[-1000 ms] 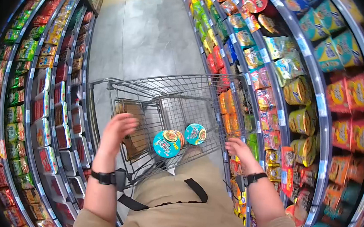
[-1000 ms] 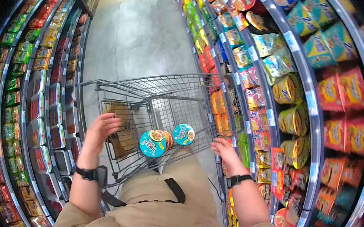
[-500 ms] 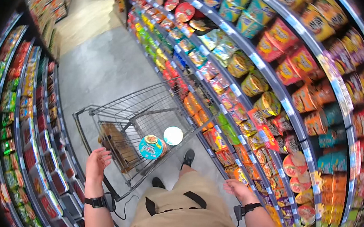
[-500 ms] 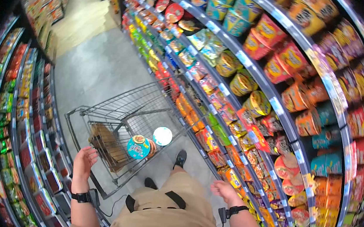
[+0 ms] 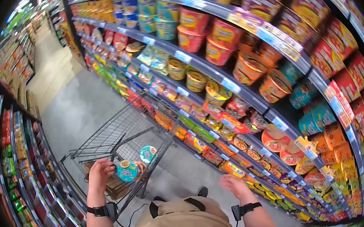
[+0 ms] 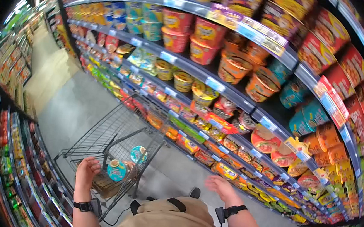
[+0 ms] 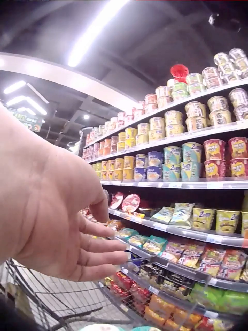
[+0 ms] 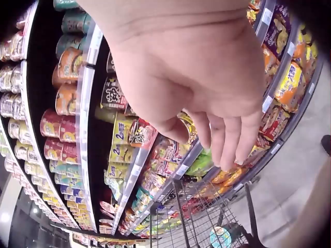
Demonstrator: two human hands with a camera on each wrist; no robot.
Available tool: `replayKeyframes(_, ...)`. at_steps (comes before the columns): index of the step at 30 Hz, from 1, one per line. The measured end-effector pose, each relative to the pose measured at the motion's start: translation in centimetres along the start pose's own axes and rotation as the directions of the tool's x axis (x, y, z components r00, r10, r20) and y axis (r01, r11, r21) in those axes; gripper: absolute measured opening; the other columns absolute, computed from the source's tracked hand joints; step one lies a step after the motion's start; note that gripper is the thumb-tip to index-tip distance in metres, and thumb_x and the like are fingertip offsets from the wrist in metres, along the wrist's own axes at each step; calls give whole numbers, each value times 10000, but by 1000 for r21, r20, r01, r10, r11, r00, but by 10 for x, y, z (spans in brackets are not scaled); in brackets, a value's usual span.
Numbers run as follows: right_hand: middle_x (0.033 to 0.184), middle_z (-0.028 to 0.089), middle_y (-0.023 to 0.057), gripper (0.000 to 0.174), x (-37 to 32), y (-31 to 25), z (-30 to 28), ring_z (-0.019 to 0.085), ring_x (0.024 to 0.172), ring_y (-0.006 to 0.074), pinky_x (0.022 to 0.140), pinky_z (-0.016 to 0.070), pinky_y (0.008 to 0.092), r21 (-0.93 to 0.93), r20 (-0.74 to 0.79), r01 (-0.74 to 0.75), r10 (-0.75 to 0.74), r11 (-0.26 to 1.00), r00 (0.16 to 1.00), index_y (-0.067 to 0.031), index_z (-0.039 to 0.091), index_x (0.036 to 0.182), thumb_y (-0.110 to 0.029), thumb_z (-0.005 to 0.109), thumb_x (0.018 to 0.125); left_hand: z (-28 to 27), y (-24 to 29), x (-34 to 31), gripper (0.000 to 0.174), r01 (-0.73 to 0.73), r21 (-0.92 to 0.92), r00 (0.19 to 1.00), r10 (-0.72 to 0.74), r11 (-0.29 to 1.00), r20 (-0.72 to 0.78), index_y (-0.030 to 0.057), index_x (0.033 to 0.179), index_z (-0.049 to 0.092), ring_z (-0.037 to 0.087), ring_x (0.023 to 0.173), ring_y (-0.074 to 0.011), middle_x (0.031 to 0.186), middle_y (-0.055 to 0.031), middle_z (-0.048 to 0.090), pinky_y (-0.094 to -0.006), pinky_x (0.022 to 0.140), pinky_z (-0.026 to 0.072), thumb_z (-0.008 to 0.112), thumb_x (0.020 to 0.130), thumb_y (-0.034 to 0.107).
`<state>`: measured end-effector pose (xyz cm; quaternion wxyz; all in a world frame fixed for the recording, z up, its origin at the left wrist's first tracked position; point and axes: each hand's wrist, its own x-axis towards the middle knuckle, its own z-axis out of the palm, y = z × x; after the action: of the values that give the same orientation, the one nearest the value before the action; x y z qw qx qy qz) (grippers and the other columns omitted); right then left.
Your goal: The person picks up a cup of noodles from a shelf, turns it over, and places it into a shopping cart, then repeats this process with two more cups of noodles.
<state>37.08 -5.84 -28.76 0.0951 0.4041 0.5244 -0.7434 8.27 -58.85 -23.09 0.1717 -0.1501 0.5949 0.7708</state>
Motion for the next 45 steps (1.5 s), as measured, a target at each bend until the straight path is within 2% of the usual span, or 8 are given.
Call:
replayKeyframes(3, 1273, 699, 167, 310, -22, 3, -40, 686, 1159, 279, 957, 560, 406, 82, -26, 15, -13, 997, 1000, -29, 603, 1321, -152, 501, 1055, 60, -14, 15, 335, -7, 90, 992, -5, 996, 130, 39, 1250, 605, 700, 904, -225, 1099, -119, 712, -361, 775, 566, 466, 1046, 265)
replayKeyframes(11, 1268, 700, 185, 328, -67, 25, -173, 692, 1154, 308, 966, 560, 426, 287, -245, 139, -68, 948, 967, -17, 614, 1306, -183, 551, 1030, 293, -32, 12, 294, 21, 247, 924, -113, 969, 366, 23, 1228, 602, 703, 932, -240, 1077, -137, 720, -360, 807, 558, 475, 990, 139)
replayKeyframes(20, 1260, 706, 161, 307, -110, 12, -255, 687, 1160, 290, 979, 544, 413, 481, -277, 270, -147, 834, 950, -23, 639, 1291, -131, 554, 1015, 481, -80, -25, 327, 141, 214, 695, -251, 967, 674, 16, 1270, 609, 716, 972, -261, 1116, -143, 726, -380, 840, 561, 506, 980, 125)
replayKeyframes(24, 1279, 698, 146, 312, -101, -14, -261, 683, 1170, 286, 983, 540, 408, 411, -212, 236, -160, 881, 964, -30, 631, 1312, -135, 555, 1028, 512, -94, -35, 331, 85, 240, 733, -223, 967, 643, 17, 1273, 612, 711, 984, -247, 1109, -126, 725, -370, 855, 555, 518, 970, 115)
replayKeyframes(30, 1324, 676, 136, 324, -89, -98, -239, 663, 1218, 269, 1015, 521, 393, 257, -5, 277, -285, 926, 958, -36, 615, 1347, -156, 561, 1051, 541, -52, -45, 269, -335, 320, 787, 76, 886, 613, 32, 1238, 623, 671, 1074, -182, 1167, -71, 703, -335, 904, 516, 511, 1001, 92)
replayKeyframes(35, 1389, 637, 141, 359, -78, -193, -198, 630, 1273, 261, 1064, 495, 409, 216, 230, 453, -496, 865, 837, -2, 583, 1381, -160, 558, 1059, 571, -9, -38, 301, -440, 227, 730, 199, 869, 654, 1, 1277, 613, 626, 1223, -213, 1271, -98, 677, -369, 1052, 484, 494, 1002, 34)
replayKeyframes(39, 1436, 606, 152, 382, -68, -264, -171, 579, 1344, 260, 1115, 461, 426, 258, 241, 577, -630, 775, 739, 11, 555, 1408, -137, 550, 1056, 593, 8, -10, 421, -465, 117, 637, 240, 878, 732, -52, 1410, 555, 539, 1384, -252, 1454, -160, 594, -404, 1198, 392, 476, 1001, 9)
replayKeyframes(45, 1447, 604, 139, 416, -18, -296, -166, 557, 1366, 276, 1180, 393, 480, 318, -69, 675, -694, 665, 716, 2, 575, 1386, -82, 638, 984, 623, 16, 23, 549, -403, 161, 491, 64, 901, 869, -35, 1569, 379, 456, 1457, -220, 1542, -154, 513, -374, 1228, 335, 520, 1038, -31)
